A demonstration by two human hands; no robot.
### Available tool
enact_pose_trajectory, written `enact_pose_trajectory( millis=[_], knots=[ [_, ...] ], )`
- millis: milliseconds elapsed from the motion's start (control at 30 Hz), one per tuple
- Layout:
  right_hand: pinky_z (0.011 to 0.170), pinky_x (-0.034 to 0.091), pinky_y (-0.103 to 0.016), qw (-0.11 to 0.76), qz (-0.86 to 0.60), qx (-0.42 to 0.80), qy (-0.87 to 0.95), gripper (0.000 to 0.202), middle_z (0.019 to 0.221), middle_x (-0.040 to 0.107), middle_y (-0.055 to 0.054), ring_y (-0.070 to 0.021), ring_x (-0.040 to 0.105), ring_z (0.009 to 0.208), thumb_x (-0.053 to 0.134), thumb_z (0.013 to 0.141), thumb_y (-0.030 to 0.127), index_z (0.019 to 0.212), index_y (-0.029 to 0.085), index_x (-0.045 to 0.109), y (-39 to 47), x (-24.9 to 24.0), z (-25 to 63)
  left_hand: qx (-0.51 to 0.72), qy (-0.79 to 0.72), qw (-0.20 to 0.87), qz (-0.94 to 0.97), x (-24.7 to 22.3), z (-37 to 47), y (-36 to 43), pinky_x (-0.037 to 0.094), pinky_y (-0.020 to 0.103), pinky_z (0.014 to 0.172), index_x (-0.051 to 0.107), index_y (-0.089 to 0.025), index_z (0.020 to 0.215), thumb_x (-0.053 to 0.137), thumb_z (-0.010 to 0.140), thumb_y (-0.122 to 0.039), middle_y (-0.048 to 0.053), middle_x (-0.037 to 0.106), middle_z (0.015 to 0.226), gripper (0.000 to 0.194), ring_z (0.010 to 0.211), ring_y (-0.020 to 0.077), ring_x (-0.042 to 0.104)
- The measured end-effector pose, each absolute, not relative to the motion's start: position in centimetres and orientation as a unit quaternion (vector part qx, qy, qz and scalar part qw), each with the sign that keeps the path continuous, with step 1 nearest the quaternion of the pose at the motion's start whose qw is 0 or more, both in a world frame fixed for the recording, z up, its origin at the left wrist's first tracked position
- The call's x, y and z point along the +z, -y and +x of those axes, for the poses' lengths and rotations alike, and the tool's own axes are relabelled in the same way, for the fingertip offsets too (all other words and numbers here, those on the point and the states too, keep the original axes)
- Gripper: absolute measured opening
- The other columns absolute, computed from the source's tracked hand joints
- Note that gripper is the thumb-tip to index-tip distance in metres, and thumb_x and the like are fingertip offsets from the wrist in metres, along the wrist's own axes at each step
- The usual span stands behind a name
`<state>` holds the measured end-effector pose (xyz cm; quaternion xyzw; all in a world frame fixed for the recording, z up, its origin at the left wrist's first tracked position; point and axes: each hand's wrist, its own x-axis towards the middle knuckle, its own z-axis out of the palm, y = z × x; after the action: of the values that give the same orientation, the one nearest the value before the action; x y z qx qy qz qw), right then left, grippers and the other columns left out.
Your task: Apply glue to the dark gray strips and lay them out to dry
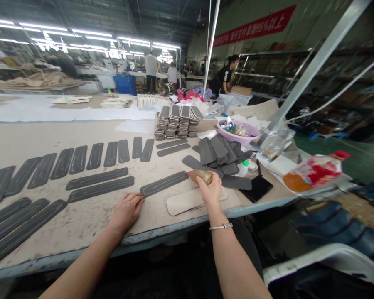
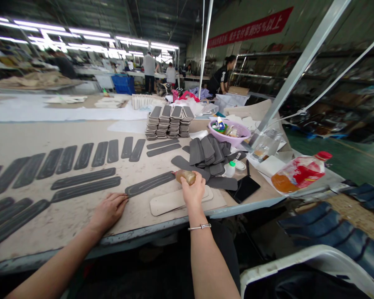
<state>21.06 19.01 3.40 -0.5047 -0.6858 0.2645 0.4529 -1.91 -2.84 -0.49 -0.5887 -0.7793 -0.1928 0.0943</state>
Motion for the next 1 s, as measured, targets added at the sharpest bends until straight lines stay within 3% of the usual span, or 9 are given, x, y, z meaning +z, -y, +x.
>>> enact_pose_trajectory(
  millis=[433,733,867,1000],
  knots=[
    [0.08,0.042,-0.036,0.432,-0.498,0.244,0.711,0.044,0.09,0.055,-0.004,-0.0235,0.054,0.085,0.067,0.063,0.04,0.103,0.023,0.058,-18.7,4.8,23.0,-0.17,0.785,0.103,-0.586,-0.9,-2.1,2.8,0.043,0.037,0.091,0.067,-0.018,0.095,0.043,0.089,-0.032,0.007,0.067,0.101,0.028,0.096,0.0218,0.056],
    [0.077,0.044,-0.034,0.438,-0.489,0.323,0.682,0.046,0.092,0.058,-0.003,-0.0219,0.055,0.082,0.069,0.063,0.043,0.102,0.023,0.058,-18.8,4.5,22.8,-0.179,0.782,0.1,-0.588,-0.9,-2.2,2.8,0.043,0.038,0.091,0.066,-0.017,0.096,0.043,0.089,-0.032,0.008,0.067,0.099,0.028,0.094,0.0225,0.056],
    [0.081,0.043,-0.035,0.466,-0.504,0.302,0.662,0.047,0.095,0.057,-0.005,-0.0221,0.055,0.085,0.069,0.063,0.042,0.103,0.022,0.057,-19.3,4.5,22.9,-0.174,0.791,0.095,-0.579,-1.0,-2.3,2.9,0.044,0.037,0.088,0.066,-0.019,0.097,0.043,0.089,-0.033,0.008,0.068,0.098,0.029,0.094,0.0227,0.056],
    [0.081,0.042,-0.035,0.441,-0.511,0.28,0.683,0.046,0.091,0.056,-0.005,-0.0234,0.054,0.086,0.068,0.063,0.042,0.103,0.022,0.058,-19.3,5.0,23.3,-0.156,0.792,0.075,-0.586,-0.7,-2.6,2.7,0.043,0.036,0.091,0.068,-0.018,0.096,0.04,0.09,-0.032,0.007,0.068,0.1,0.032,0.095,0.0219,0.056]
  ],
)
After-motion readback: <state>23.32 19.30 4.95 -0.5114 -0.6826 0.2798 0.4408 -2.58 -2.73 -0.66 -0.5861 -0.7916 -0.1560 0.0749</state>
